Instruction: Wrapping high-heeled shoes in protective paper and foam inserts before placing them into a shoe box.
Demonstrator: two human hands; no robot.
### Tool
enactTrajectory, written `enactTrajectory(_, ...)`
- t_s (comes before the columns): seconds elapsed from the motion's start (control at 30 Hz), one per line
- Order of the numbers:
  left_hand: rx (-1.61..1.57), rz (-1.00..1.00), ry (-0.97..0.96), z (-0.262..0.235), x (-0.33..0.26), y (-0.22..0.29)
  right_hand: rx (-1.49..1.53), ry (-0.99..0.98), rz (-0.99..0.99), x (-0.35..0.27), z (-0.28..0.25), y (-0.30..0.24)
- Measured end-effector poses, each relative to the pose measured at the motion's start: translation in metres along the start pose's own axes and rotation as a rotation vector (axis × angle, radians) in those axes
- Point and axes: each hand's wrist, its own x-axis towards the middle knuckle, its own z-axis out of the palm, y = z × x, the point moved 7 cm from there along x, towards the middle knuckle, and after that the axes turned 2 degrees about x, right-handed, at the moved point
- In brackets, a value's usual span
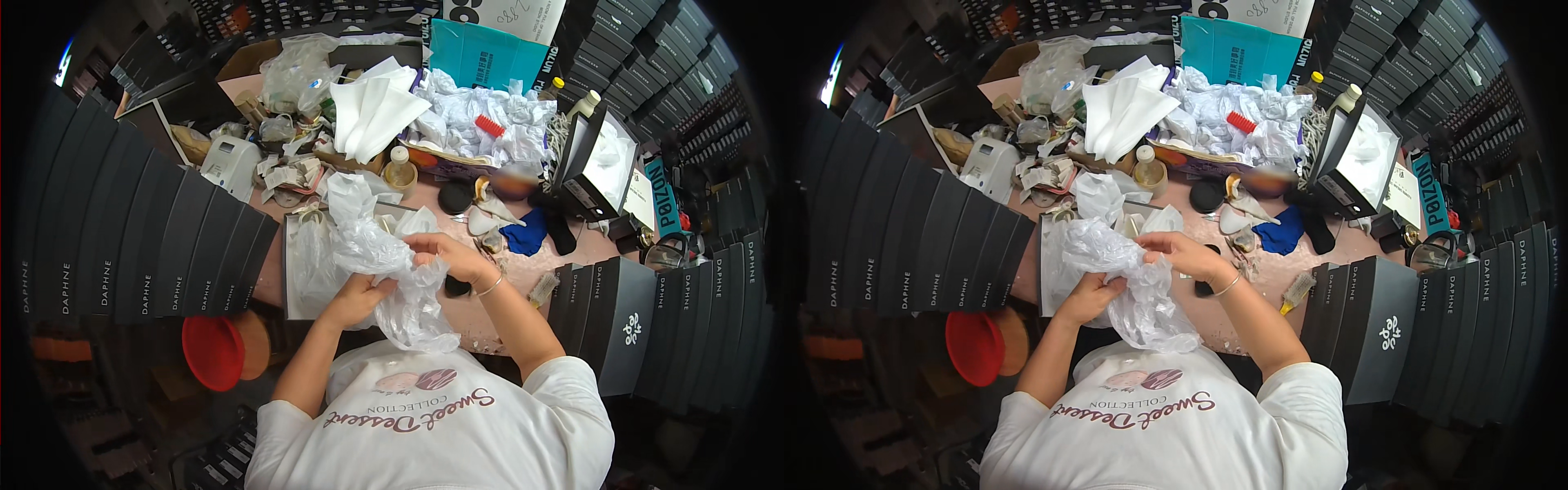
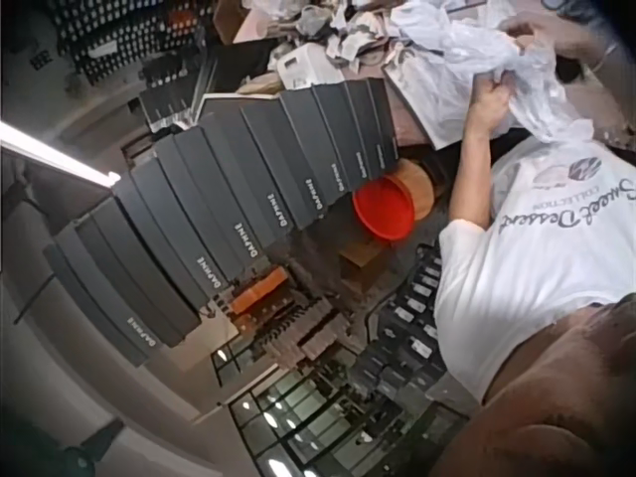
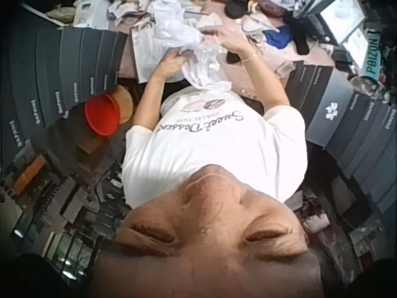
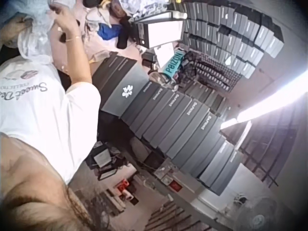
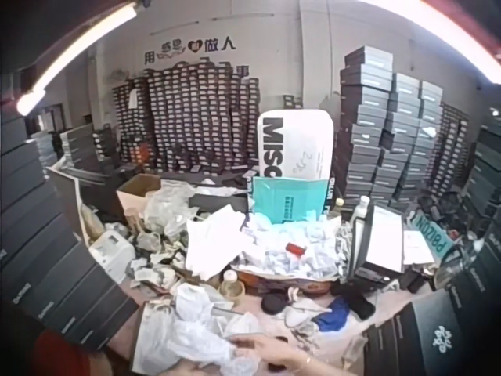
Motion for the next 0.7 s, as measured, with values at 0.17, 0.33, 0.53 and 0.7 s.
enactTrajectory(0.17,0.074,0.046,0.168,-0.018,0.006,-0.001,-0.453,0.248,-0.363,0.002,-0.008,-0.031)
enactTrajectory(0.33,0.226,0.100,0.344,-0.035,0.006,0.001,-0.028,0.243,-0.348,-0.006,-0.021,-0.010)
enactTrajectory(0.53,0.305,0.079,0.285,-0.022,0.006,0.014,-0.383,0.453,-0.308,-0.014,0.015,-0.018)
enactTrajectory(0.7,-0.070,0.097,0.148,-0.022,0.004,0.025,-0.473,0.443,-0.359,-0.012,-0.003,-0.031)
